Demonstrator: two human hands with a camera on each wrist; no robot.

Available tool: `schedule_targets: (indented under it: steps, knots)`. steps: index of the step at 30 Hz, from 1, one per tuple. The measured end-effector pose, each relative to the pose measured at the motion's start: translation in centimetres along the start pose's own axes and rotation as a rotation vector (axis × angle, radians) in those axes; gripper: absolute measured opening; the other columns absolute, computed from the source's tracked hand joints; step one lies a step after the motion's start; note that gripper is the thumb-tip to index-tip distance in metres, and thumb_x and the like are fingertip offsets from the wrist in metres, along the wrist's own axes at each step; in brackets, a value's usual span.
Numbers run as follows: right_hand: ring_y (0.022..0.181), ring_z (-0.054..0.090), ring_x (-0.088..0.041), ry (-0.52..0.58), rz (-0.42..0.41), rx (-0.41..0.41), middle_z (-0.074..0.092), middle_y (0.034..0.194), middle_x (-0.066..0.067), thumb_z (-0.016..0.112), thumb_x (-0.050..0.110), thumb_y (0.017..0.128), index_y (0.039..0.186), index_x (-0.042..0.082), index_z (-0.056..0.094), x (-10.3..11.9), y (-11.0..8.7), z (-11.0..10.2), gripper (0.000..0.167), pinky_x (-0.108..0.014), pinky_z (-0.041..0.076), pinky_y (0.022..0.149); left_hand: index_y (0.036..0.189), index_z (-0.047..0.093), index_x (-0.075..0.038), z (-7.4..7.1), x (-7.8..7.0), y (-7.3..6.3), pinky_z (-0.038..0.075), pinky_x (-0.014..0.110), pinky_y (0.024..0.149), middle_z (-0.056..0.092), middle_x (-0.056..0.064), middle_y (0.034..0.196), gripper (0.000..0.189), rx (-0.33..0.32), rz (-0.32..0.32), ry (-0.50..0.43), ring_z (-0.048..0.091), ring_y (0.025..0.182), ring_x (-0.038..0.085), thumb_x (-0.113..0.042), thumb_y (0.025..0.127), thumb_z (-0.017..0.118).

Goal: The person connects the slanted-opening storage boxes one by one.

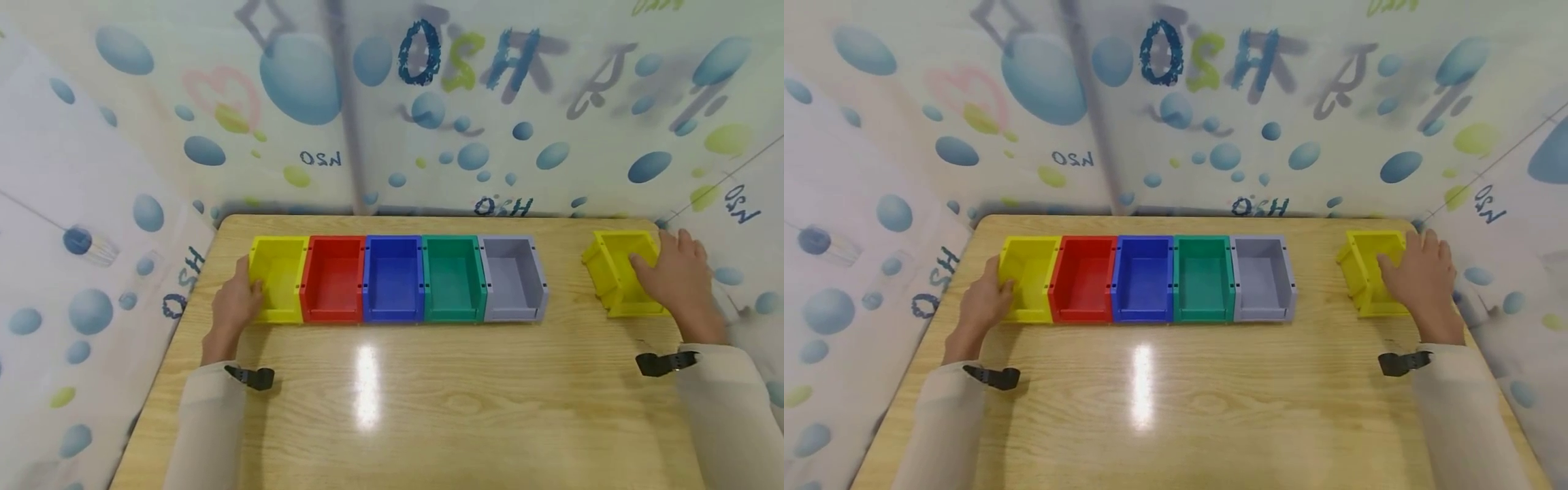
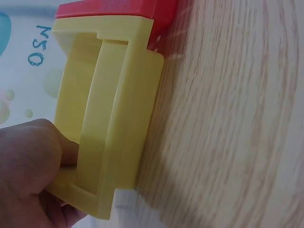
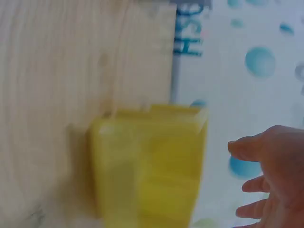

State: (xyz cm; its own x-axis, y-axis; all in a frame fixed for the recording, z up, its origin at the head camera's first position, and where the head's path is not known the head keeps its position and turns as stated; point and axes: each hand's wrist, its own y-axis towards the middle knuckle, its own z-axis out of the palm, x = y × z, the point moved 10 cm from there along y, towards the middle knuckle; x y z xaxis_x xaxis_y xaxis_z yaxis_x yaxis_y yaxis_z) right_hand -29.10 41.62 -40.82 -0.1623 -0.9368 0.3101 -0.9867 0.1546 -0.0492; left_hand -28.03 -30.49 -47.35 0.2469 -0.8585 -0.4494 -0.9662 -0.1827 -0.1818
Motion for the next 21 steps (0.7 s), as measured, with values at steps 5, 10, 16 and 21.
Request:
schedule_targets:
  steps: [5, 10, 16, 21]
  knots:
    - [0.129, 0.020, -0.064, 0.104, 0.099, 0.140, 0.006, 0.150, -0.046, 0.038, 0.039, 0.103, 0.149, -0.016, -0.003, -3.7, -0.4, 1.9, 0.083, -0.073, 0.020, 0.104, 0.156, 0.013, -0.005, -0.2, -0.1, 0.0, 0.040, 0.058, 0.083, 0.053, 0.035, 0.128, 0.060, -0.007, 0.006, 0.005, 0.053, 0.089, 0.041, -0.017, 0.103, 0.040]
    - [0.129, 0.022, -0.065, 0.152, 0.088, 0.182, 0.012, 0.147, -0.048, 0.038, 0.039, 0.103, 0.149, -0.017, -0.003, -4.0, -0.2, 3.2, 0.083, -0.072, 0.023, 0.104, 0.155, 0.015, -0.005, -0.3, -0.1, -0.1, 0.042, 0.059, 0.081, 0.055, 0.036, 0.124, 0.059, -0.040, 0.027, 0.022, 0.057, 0.090, 0.044, -0.016, 0.103, 0.040]
    - [0.121, 0.034, -0.064, 0.146, 0.102, 0.169, 0.029, 0.137, -0.051, 0.040, 0.036, 0.103, 0.148, -0.019, 0.006, -3.3, 0.1, 3.6, 0.078, -0.069, 0.035, 0.097, 0.154, 0.016, -0.004, -0.1, 0.1, 0.0, 0.042, 0.057, 0.079, 0.056, 0.036, 0.124, 0.059, -0.045, 0.029, 0.033, 0.056, 0.087, 0.042, -0.015, 0.102, 0.040]
    - [0.126, 0.028, -0.065, 0.203, 0.160, 0.213, 0.018, 0.146, -0.047, 0.037, 0.033, 0.104, 0.152, -0.011, -0.002, -3.2, 0.4, 5.3, 0.076, -0.070, 0.032, 0.099, 0.155, 0.015, -0.004, 0.0, 0.2, -0.1, 0.042, 0.055, 0.078, 0.055, 0.035, 0.125, 0.059, -0.037, 0.018, 0.030, 0.054, 0.086, 0.041, -0.015, 0.102, 0.040]
